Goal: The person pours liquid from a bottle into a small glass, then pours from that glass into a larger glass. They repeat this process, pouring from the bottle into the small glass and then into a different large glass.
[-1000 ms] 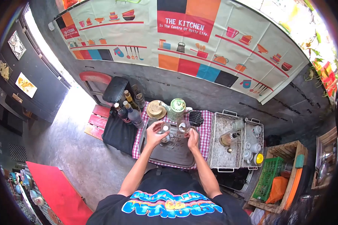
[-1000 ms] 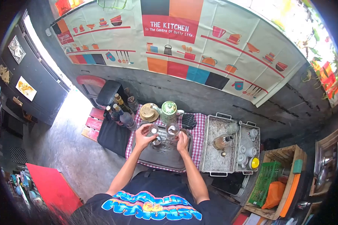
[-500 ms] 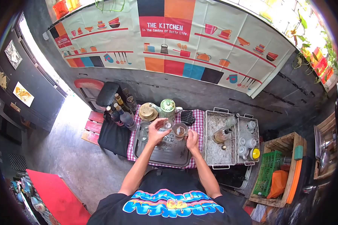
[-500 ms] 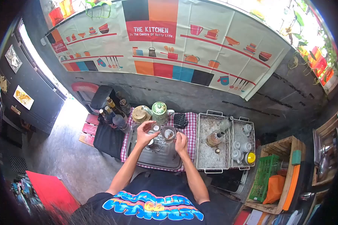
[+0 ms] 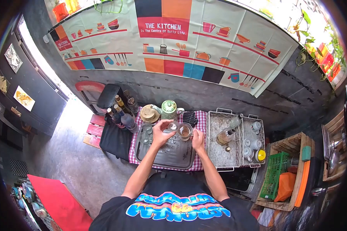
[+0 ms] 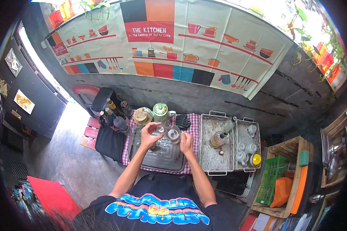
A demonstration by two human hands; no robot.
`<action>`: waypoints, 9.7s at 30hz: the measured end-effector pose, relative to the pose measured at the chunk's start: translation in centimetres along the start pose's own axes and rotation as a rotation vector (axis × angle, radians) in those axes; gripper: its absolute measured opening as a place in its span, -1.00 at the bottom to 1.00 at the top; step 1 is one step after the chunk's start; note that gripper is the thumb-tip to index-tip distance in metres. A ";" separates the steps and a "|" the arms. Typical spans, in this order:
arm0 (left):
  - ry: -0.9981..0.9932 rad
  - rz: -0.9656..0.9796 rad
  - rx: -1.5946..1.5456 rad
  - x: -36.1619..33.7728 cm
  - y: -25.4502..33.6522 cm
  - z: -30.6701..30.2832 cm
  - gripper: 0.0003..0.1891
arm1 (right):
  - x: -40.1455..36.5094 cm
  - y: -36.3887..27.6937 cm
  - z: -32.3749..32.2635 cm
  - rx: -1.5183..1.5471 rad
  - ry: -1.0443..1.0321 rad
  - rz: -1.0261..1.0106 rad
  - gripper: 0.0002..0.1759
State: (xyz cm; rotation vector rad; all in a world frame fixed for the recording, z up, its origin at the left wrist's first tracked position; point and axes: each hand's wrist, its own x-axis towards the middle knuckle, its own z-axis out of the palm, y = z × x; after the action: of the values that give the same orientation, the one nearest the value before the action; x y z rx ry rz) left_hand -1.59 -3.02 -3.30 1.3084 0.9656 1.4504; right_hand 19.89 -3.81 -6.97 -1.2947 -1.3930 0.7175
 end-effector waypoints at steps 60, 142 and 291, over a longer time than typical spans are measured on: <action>-0.161 0.308 0.406 2.3 3.8 -0.8 -0.49 | 0.4 -2.4 1.0 -0.011 0.003 -0.042 -0.58; 0.209 -0.200 0.050 -5.3 -2.3 -10.7 -0.49 | -2.1 12.8 16.5 0.066 -0.049 0.401 -0.63; -0.159 -0.178 0.071 -0.6 -2.7 20.0 -0.42 | 6.2 1.2 -24.6 -0.746 -0.130 -0.437 -0.18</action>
State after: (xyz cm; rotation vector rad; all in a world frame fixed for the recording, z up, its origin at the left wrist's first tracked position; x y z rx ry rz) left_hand 18.55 -3.51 -3.56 1.3318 1.0080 1.1689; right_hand 44.27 -3.10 0.23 -1.4245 -2.0727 -0.0418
